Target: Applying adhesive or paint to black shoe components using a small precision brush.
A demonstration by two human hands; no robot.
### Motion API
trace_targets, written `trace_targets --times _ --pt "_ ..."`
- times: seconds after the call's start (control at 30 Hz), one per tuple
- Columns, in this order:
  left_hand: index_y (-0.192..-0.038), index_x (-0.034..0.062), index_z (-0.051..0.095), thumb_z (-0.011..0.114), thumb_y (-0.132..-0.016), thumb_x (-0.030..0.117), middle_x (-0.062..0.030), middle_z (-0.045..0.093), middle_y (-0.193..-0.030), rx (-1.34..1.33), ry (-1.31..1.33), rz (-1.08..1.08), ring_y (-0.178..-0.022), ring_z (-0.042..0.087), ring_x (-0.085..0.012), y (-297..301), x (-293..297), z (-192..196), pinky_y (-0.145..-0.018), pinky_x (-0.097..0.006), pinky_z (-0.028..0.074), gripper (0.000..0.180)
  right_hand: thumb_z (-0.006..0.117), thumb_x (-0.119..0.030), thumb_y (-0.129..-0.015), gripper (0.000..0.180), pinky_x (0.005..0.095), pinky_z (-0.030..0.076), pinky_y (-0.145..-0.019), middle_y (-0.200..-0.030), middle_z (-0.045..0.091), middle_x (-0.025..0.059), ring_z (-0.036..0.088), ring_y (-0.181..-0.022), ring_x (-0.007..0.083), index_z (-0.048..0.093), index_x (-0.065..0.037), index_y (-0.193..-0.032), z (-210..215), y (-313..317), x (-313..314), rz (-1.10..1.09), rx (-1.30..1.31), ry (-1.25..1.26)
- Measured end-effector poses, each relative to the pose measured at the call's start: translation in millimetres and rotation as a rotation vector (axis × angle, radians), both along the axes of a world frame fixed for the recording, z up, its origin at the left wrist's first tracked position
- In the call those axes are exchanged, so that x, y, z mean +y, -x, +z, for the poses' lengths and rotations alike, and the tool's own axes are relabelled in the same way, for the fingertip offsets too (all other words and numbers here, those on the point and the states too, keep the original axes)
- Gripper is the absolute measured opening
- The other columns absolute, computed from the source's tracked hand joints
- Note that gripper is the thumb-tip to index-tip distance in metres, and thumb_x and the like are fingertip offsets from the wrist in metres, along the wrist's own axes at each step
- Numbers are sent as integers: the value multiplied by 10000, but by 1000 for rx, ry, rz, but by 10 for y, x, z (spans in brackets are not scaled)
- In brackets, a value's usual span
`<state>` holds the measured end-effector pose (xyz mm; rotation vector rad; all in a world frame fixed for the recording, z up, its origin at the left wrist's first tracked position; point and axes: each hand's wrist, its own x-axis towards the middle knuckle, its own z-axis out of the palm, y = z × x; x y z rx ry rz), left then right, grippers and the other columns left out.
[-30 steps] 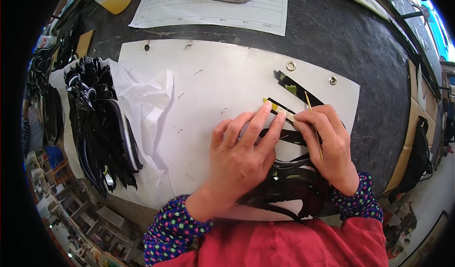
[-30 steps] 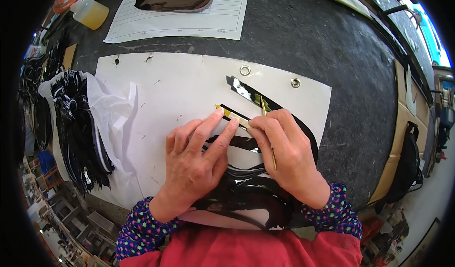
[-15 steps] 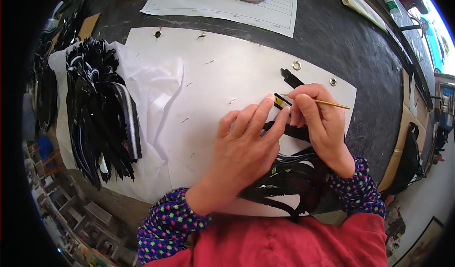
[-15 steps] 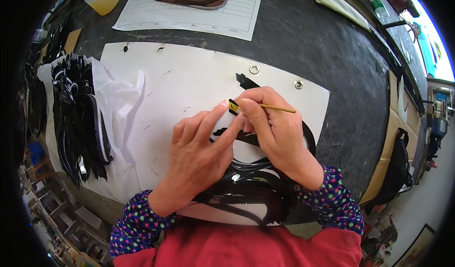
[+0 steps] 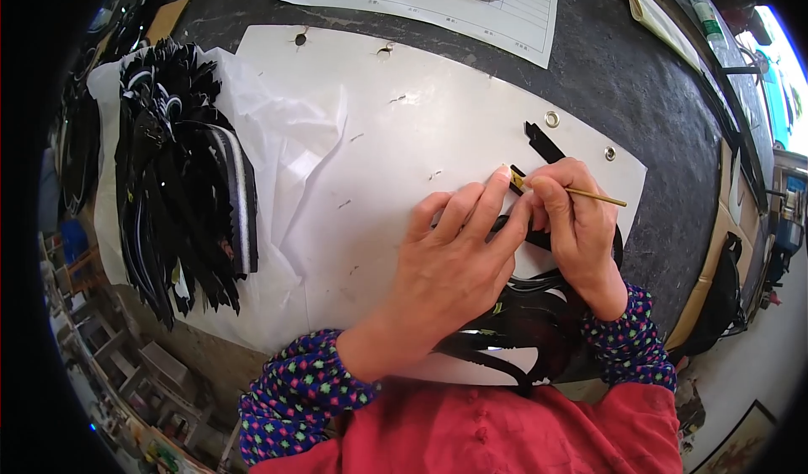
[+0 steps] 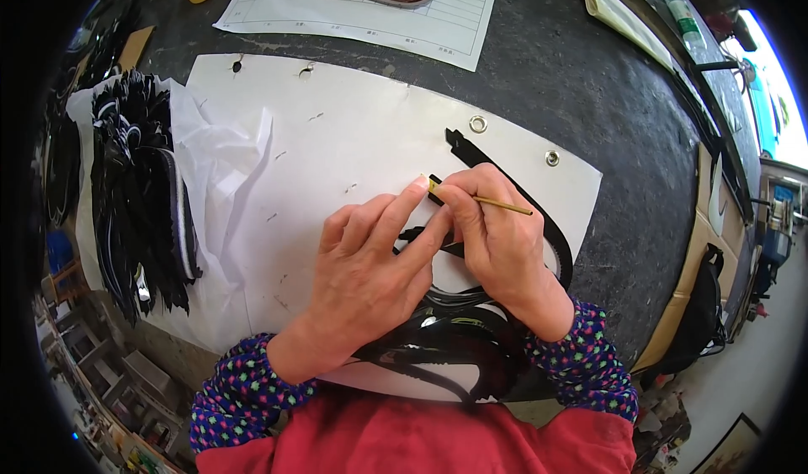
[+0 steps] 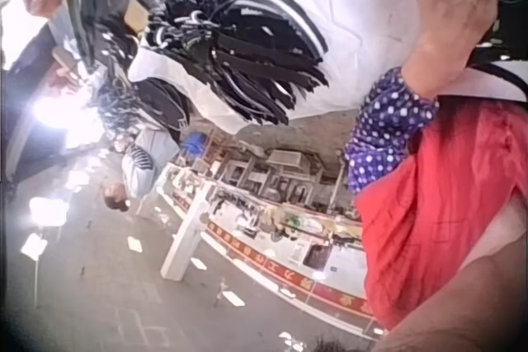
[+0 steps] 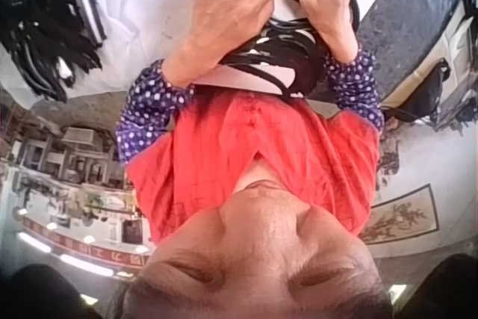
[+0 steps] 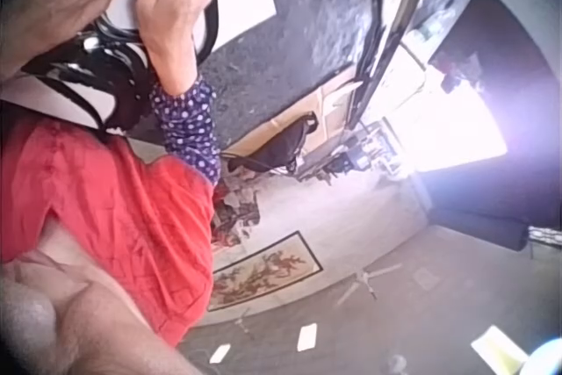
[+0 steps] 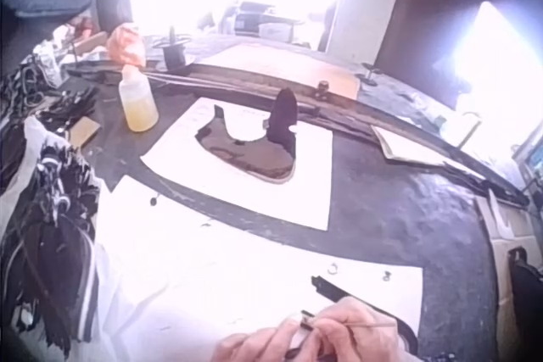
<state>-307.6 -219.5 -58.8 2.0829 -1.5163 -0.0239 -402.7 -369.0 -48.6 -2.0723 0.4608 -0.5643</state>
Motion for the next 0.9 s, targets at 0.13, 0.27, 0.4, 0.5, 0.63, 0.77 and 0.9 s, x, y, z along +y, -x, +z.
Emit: trace_targets --times 0.13,0.27,0.4,0.5,0.63,0.77,0.9 --pt "-1288 159 680 643 -831 131 -59 530 -1432 7 -13 -2 -1175 531 -193 1 0 8 -981 -363 377 459 604 -56 -1009 92 254 453 -496 -776 620 73 564 -535 115 642 21 -976 2 -5 4 -6 20 -28" --pt "-1304 164 676 638 -832 126 -57 530 -1431 -10 -23 -1 -1176 530 -192 -1 7 -3 -983 -361 375 475 595 -60 -1015 104 251 435 -482 -760 615 70 553 -531 106 642 20 -970 2 -28 15 -7 0 11" --pt "-1306 177 677 641 -824 113 -53 537 -1423 -10 -22 0 -1168 534 -192 7 -1 14 -976 -361 378 488 588 -71 -1023 119 240 431 -494 -775 625 52 551 -552 84 641 25 -976 38 9 -22 -2 50 -105" --pt "-1300 186 681 649 -816 101 -48 550 -1400 -31 13 14 -1152 542 -198 4 -14 -17 -966 -359 381 492 590 -94 -1031 138 226 443 -534 -793 626 26 543 -580 65 641 32 -1009 91 38 -11 -73 -78 -324" --pt "-1271 169 695 674 -813 82 -57 593 -1337 18 54 5 -1116 558 -225 -25 -33 14 -937 -357 400 466 688 -43 -931 150 315 502 -639 -887 644 75 600 -730 189 654 4 -1070 154 101 -48 -53 14 175" --pt "-1191 103 721 716 -825 69 -91 635 -1258 142 124 2 -1075 582 -264 -74 -52 99 -911 -377 443 368 759 -5 -814 271 388 516 -705 -995 644 119 603 -851 298 666 -19 -1068 60 188 -46 9 46 484" --pt "-1153 70 686 756 -793 49 -74 623 -1116 347 191 52 -1007 597 -256 -133 -55 51 -839 -379 466 367 750 2 -806 271 387 522 -702 -965 641 111 610 -837 289 665 -26 -1061 72 226 9 -2 46 531"
